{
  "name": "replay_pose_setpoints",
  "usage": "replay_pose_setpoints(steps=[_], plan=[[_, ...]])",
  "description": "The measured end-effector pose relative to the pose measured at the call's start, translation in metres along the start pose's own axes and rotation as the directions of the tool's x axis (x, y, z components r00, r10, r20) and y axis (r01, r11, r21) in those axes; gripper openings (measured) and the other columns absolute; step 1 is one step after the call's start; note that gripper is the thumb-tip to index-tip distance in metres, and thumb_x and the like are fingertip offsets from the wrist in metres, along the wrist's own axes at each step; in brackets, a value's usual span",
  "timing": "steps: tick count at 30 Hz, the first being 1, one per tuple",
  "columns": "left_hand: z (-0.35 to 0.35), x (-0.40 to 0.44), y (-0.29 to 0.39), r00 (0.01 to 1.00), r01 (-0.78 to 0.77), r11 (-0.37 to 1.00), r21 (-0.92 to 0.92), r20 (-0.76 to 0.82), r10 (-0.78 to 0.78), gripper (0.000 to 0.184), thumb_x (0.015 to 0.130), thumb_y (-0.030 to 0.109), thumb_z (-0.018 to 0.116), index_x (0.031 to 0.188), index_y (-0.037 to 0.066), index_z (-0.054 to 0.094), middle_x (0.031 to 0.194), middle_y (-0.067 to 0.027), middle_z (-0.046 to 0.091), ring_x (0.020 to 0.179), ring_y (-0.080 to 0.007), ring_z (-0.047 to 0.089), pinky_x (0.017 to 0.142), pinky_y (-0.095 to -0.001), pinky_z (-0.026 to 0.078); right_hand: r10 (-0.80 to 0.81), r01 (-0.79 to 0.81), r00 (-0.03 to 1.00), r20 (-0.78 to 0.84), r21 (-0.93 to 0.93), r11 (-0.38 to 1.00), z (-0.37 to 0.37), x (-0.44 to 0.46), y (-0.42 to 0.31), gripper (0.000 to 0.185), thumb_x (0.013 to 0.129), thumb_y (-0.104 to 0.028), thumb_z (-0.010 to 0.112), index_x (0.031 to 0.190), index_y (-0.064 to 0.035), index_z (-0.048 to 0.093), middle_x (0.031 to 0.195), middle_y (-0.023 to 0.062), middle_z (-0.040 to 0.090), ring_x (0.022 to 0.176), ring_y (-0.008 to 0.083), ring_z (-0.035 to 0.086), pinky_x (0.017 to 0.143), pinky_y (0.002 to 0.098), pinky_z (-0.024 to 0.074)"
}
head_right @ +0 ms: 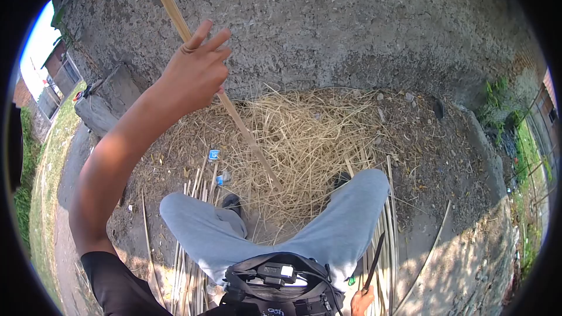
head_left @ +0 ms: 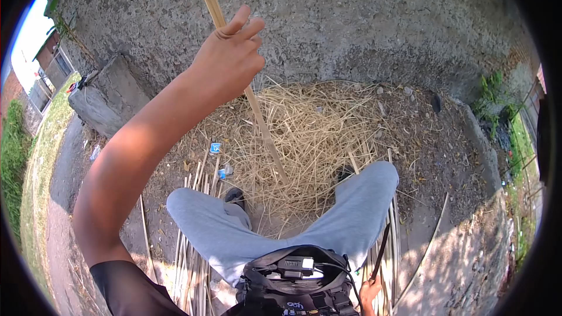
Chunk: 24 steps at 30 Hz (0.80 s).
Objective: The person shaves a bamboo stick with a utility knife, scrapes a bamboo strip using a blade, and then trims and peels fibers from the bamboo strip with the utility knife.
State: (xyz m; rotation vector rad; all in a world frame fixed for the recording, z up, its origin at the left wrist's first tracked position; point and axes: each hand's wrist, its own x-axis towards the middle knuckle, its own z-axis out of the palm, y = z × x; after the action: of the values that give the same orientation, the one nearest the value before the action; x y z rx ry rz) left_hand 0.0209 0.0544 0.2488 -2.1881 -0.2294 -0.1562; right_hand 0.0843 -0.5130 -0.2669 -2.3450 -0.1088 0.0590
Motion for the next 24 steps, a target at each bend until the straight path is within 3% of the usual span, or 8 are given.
replay_pose_setpoints(steps=[7,9,13,16,18,19,22,24], plan=[[-0.008,0.004,0.015,0.988,0.07,0.997,-0.02,-0.136,-0.072,0.039,0.068,0.04,0.079,0.095,0.013,0.072,0.128,-0.0029,0.051,0.142,-0.0224,0.02,0.118,-0.0489,0.0,-0.038,0.094,0.905,-0.425,0.111,0.989,-0.053,0.106,-0.098,0.034,0.074,0.007,0.055,0.107,0.001,0.064,0.082,0.0118,0.061,0.072,0.0207,0.058,0.069,0.0332,0.0469],[-0.001,-0.001,0.012,0.649,0.138,0.966,-0.219,-0.717,-0.255,0.07,0.066,0.05,0.081,0.119,0.009,0.06,0.143,-0.0071,0.036,0.145,-0.0234,0.01,0.117,-0.0503,-0.002,-0.021,0.149,0.905,-0.424,0.272,0.951,-0.066,0.129,-0.128,0.036,0.076,0.008,0.055,0.11,-0.0001,0.063,0.084,0.0059,0.058,0.071,0.0153,0.055,0.069,0.0293,0.0466],[0.018,-0.013,0.013,0.242,0.197,0.597,-0.777,-0.552,-0.798,0.091,0.064,0.059,0.08,0.13,0.005,0.046,0.151,-0.0158,0.02,0.143,-0.0261,0.018,0.114,-0.0537,0.02,-0.113,0.294,0.921,-0.372,0.478,0.828,-0.075,0.141,-0.233,0.031,0.082,0.003,0.057,0.113,0.0004,0.06,0.083,-0.0004,0.051,0.07,0.0071,0.048,0.065,0.0218,0.0409],[0.031,-0.014,0.016,0.485,0.079,-0.028,-0.997,0.063,-0.872,0.069,0.08,0.056,0.069,0.117,0.0,0.053,0.134,-0.0254,0.044,0.129,-0.0277,0.046,0.099,-0.0485,0.045,-0.205,0.232,0.97,-0.127,0.727,0.647,-0.073,0.12,-0.323,0.021,0.095,-0.013,0.053,0.11,0.0012,0.057,0.056,-0.0065,0.043,0.043,0.0019,0.037,0.04,0.0216,0.0304],[0.034,-0.003,0.02,0.71,-0.205,-0.384,-0.9,0.133,-0.691,0.045,0.095,0.046,0.054,0.095,0.002,0.057,0.079,-0.0116,0.062,0.075,-0.0184,0.066,0.063,-0.0286,0.052,-0.279,0.159,0.96,0.032,0.756,0.635,-0.062,0.105,-0.366,0.023,0.097,-0.014,0.051,0.114,0.0013,0.055,0.053,-0.0043,0.044,0.041,0.002,0.039,0.039,0.0205,0.0305],[0.031,0.001,0.022,0.711,-0.206,-0.378,-0.903,0.128,-0.692,0.045,0.095,0.046,0.054,0.095,0.002,0.057,0.079,-0.0116,0.062,0.075,-0.0184,0.066,0.063,-0.0286,0.052,-0.345,0.145,0.93,0.13,0.732,0.666,-0.061,0.095,-0.387,0.023,0.097,-0.014,0.052,0.113,0.0021,0.056,0.055,-0.0037,0.045,0.043,0.0027,0.04,0.04,0.0208,0.0331],[0.017,0.021,0.039,0.634,-0.37,-0.616,-0.696,0.295,-0.715,0.046,0.102,0.039,0.044,0.065,0.012,0.037,0.051,0.005,0.024,0.043,-0.0066,0.019,0.039,-0.0256,0.013,-0.563,0.264,0.773,0.291,0.659,0.704,-0.037,0.084,-0.43,0.018,0.095,-0.013,0.053,0.104,0.0024,0.059,0.054,0.0002,0.05,0.044,0.0058,0.044,0.042,0.0244,0.0352],[0.023,0.033,0.046,0.674,-0.377,-0.637,-0.673,0.272,-0.687,0.048,0.101,0.04,0.044,0.062,0.014,0.033,0.05,0.005,0.024,0.042,-0.0066,0.019,0.039,-0.0261,0.013,-0.559,0.301,0.661,0.501,0.506,0.809,-0.026,0.083,-0.453,0.019,0.094,-0.015,0.055,0.093,0.0027,0.06,0.053,0.0051,0.05,0.045,0.0109,0.047,0.045,0.0304,0.0364]])
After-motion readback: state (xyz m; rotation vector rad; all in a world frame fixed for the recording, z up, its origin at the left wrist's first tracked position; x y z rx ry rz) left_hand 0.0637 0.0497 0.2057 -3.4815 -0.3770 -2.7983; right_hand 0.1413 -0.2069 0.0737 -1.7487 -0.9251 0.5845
